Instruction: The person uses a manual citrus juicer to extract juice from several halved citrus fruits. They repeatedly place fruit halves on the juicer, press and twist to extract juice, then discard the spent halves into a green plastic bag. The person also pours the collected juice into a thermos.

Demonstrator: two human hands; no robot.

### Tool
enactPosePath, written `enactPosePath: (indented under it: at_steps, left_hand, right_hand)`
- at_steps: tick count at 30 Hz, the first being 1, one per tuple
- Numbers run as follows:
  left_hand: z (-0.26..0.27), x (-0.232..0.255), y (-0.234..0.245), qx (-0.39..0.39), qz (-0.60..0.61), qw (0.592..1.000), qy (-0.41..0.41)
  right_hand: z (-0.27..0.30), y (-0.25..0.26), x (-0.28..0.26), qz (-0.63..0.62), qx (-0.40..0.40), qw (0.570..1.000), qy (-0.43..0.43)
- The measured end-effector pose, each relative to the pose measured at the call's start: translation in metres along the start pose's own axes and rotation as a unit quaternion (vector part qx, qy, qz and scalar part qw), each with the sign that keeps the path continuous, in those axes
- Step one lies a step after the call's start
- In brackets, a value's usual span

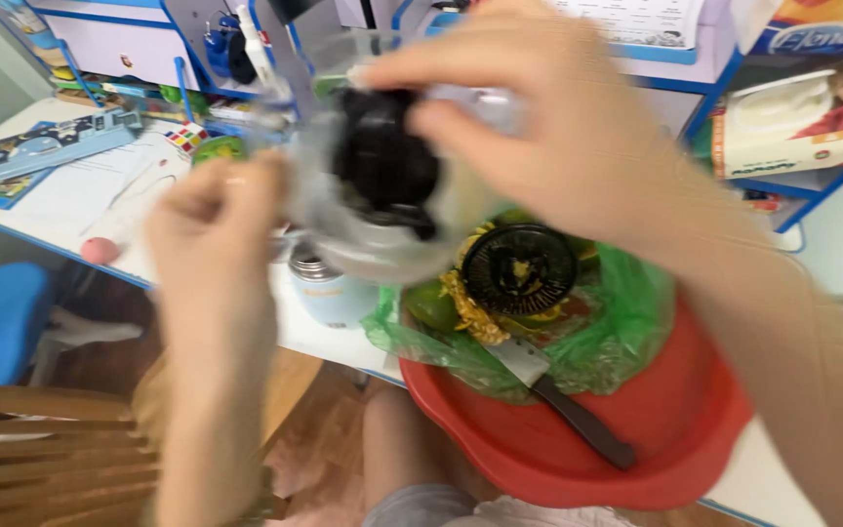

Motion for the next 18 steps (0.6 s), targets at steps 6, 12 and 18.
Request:
enactPosePath:
  at_steps: [6,12,18]
  left_hand:
    - [0.074,-0.103,-0.114,-0.107,0.087,0.984,0.113]
    - [0.168,-0.223,-0.176,-0.105,0.106,0.960,0.235]
    - [0.191,-0.256,-0.195,-0.149,0.007,0.976,0.157]
  right_hand:
    - [0.115,0.059,0.030,0.101,-0.115,0.975,-0.159]
    - [0.275,0.030,0.079,0.053,-0.196,0.892,-0.404]
    - [0.339,0.012,0.092,0.167,-0.204,0.866,-0.426]
Point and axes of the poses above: each hand's wrist, its own z-axis away from the middle knuckle, its own y-axis out of the back of the hand, x = y × z, the point moved 8 cm from there along -z, towards the middle knuckle, and after that the axes turned 12 degrees about z, right-handed, at the moved point
